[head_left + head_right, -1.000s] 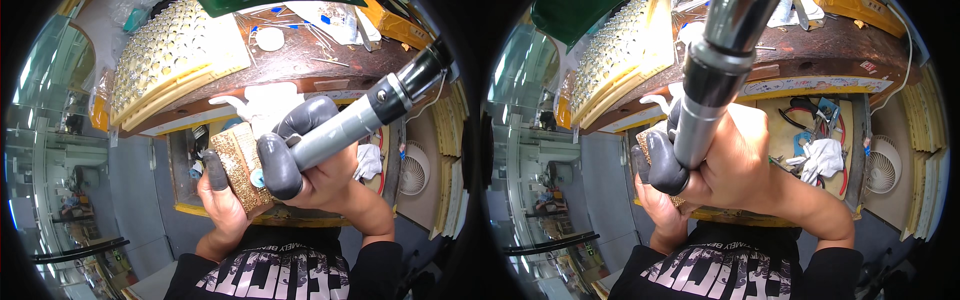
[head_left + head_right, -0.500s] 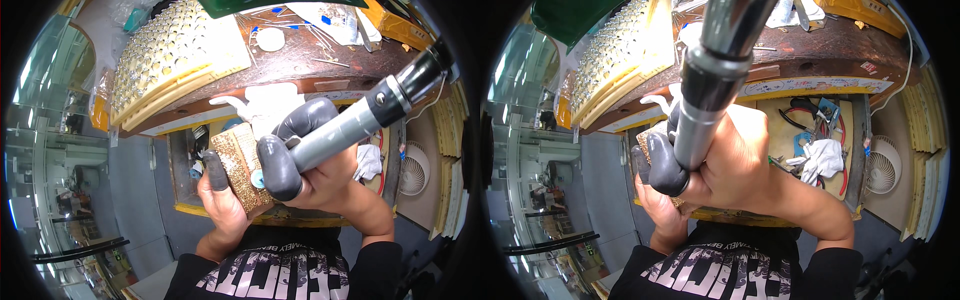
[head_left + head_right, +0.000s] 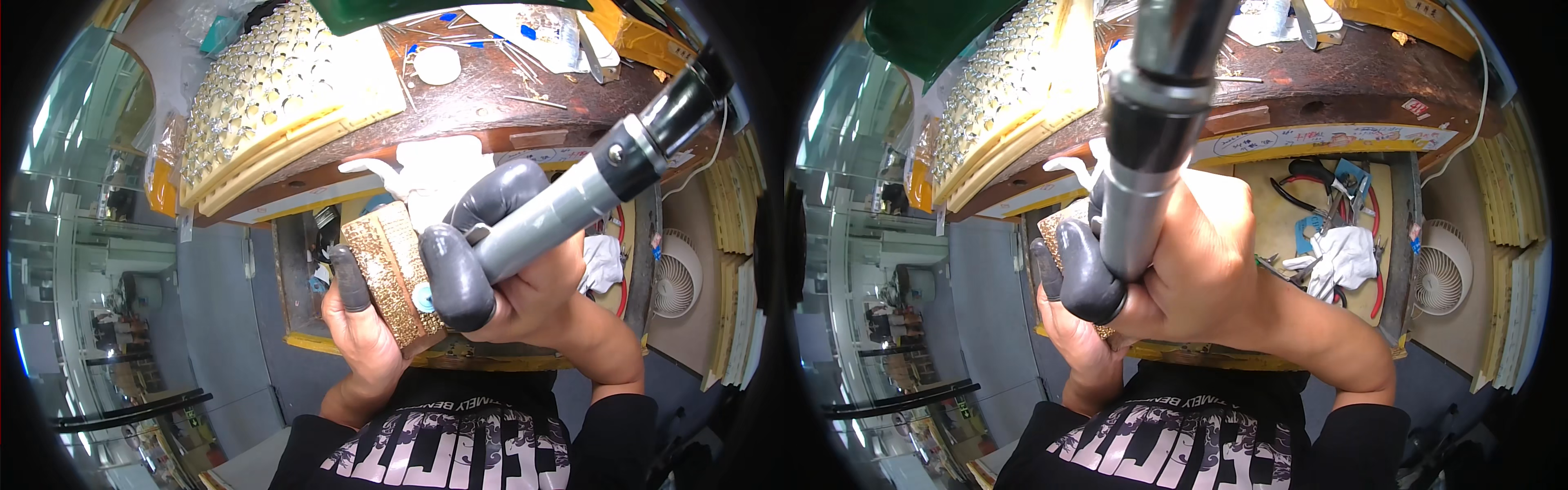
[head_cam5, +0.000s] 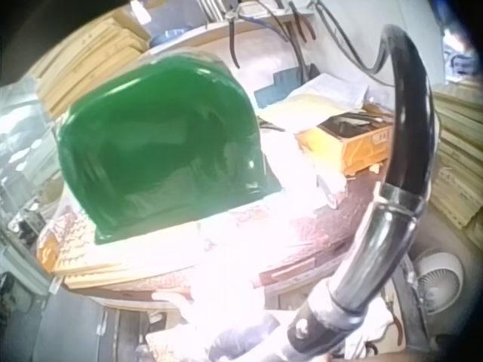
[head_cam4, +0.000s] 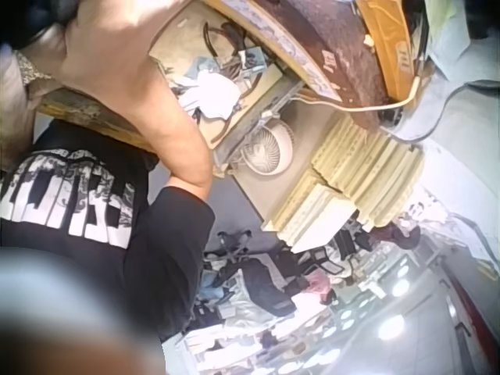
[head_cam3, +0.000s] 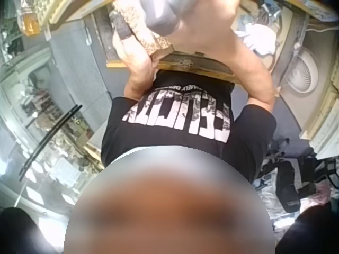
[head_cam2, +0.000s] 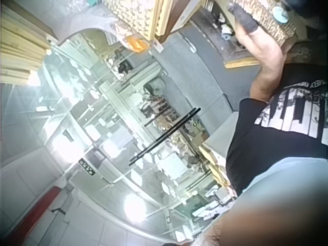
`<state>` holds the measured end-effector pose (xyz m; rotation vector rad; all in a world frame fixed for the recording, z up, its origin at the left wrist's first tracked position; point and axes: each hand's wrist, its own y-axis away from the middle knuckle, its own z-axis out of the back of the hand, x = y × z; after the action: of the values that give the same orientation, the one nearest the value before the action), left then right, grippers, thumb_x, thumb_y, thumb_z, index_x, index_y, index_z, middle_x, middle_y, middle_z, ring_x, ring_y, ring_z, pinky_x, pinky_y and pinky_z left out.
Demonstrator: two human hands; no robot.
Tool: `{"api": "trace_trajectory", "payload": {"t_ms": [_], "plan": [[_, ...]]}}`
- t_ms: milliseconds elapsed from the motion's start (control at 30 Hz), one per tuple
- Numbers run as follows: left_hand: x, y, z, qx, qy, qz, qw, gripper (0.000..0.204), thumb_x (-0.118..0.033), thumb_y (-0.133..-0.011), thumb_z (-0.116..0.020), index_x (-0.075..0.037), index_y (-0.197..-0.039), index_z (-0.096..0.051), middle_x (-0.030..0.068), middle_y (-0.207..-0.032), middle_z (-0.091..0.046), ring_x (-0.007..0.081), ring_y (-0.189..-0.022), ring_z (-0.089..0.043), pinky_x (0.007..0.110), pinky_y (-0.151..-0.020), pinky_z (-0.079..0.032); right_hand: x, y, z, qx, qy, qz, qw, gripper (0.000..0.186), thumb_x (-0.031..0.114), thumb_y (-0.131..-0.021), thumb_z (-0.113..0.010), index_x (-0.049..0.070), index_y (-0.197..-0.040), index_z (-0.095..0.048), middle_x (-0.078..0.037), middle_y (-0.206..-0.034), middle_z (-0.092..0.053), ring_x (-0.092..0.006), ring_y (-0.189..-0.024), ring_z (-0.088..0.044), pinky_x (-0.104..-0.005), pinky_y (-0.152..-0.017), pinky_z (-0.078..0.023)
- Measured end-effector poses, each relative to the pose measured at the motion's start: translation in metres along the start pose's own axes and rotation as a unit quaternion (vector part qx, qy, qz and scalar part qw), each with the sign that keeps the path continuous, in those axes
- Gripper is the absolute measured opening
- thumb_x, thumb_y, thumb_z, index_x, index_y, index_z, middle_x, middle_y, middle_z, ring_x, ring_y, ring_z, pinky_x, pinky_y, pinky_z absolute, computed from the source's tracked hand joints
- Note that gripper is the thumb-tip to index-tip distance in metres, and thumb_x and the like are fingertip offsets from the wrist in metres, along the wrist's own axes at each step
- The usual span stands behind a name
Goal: Polishing a piece of jewelry using a motorized rotary tool at a workbench.
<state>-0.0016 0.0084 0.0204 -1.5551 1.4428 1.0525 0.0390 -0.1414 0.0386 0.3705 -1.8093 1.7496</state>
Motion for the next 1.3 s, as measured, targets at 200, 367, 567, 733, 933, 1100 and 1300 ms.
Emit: {"api": "trace_trajectory", "payload": {"t_ms": [200,367,567,733,933,1100,1300], "plan": [[-0.003,0.0,0.0,0.05,-0.055,-0.007,0.997,0.059,-0.044,-0.096,-0.044,0.002,-0.132,-0.047,0.0143,-0.121,-0.06,0.0232,-0.106,-0.063,0.034,-0.09,-0.052,-0.002,0.0,0.003,0.018,0.01,0.004,1.0,0.009,0.004,-0.075,-0.074,0.002,-0.075,-0.066,-0.01,-0.079,-0.061,-0.0177,-0.065,-0.059,-0.0289,-0.054,-0.045],[0.0,0.0,-0.007,-0.008,-0.033,-0.042,0.999,0.056,-0.044,-0.105,-0.038,0.006,-0.121,-0.058,0.0141,-0.102,-0.069,0.0195,-0.089,-0.069,0.033,-0.081,-0.056,0.0,-0.002,0.001,0.002,-0.011,-0.007,1.0,0.007,0.002,-0.078,-0.071,0.003,-0.074,-0.066,-0.01,-0.079,-0.06,-0.0175,-0.063,-0.059,-0.0288,-0.054,-0.045],[0.0,0.0,-0.007,0.0,-0.037,-0.049,0.998,0.056,-0.044,-0.105,-0.038,0.006,-0.12,-0.059,0.0127,-0.102,-0.07,0.0187,-0.089,-0.069,0.032,-0.08,-0.057,-0.001,-0.001,-0.002,-0.011,-0.017,-0.007,1.0,0.008,0.0,-0.078,-0.071,0.002,-0.073,-0.064,-0.011,-0.079,-0.059,-0.0175,-0.061,-0.059,-0.0282,-0.053,-0.045],[-0.003,0.0,-0.007,-0.002,-0.021,-0.013,1.0,0.057,-0.044,-0.105,-0.037,0.006,-0.12,-0.059,0.0131,-0.104,-0.07,0.0181,-0.091,-0.069,0.032,-0.082,-0.057,-0.001,-0.001,-0.002,-0.008,-0.012,-0.001,1.0,0.01,0.0,-0.079,-0.071,0.002,-0.073,-0.063,-0.011,-0.079,-0.059,-0.0171,-0.061,-0.058,-0.0281,-0.052,-0.045],[-0.002,0.0,-0.006,-0.001,-0.005,-0.012,1.0,0.055,-0.042,-0.105,-0.038,0.006,-0.12,-0.059,0.0139,-0.106,-0.069,0.0184,-0.092,-0.069,0.032,-0.082,-0.057,-0.001,-0.001,-0.003,-0.013,-0.009,-0.001,1.0,0.011,-0.001,-0.079,-0.071,0.001,-0.072,-0.063,-0.011,-0.078,-0.059,-0.0168,-0.06,-0.058,-0.0278,-0.052,-0.044],[0.001,0.0,-0.003,-0.008,-0.012,-0.012,1.0,0.054,-0.042,-0.105,-0.038,0.006,-0.118,-0.059,0.0139,-0.104,-0.07,0.0184,-0.091,-0.069,0.031,-0.08,-0.057,-0.001,-0.001,-0.003,-0.012,-0.01,0.004,1.0,0.011,-0.001,-0.078,-0.071,0.001,-0.072,-0.063,-0.011,-0.078,-0.058,-0.017,-0.06,-0.058,-0.0276,-0.052,-0.044],[-0.001,0.001,-0.006,-0.011,-0.022,-0.021,0.999,0.055,-0.043,-0.105,-0.038,0.006,-0.117,-0.06,0.0136,-0.102,-0.07,0.0182,-0.088,-0.07,0.03,-0.077,-0.058,-0.002,-0.001,-0.002,-0.005,-0.001,0.009,1.0,0.009,0.0,-0.077,-0.072,0.001,-0.073,-0.063,-0.011,-0.079,-0.059,-0.0173,-0.061,-0.058,-0.0284,-0.053,-0.045]]}}
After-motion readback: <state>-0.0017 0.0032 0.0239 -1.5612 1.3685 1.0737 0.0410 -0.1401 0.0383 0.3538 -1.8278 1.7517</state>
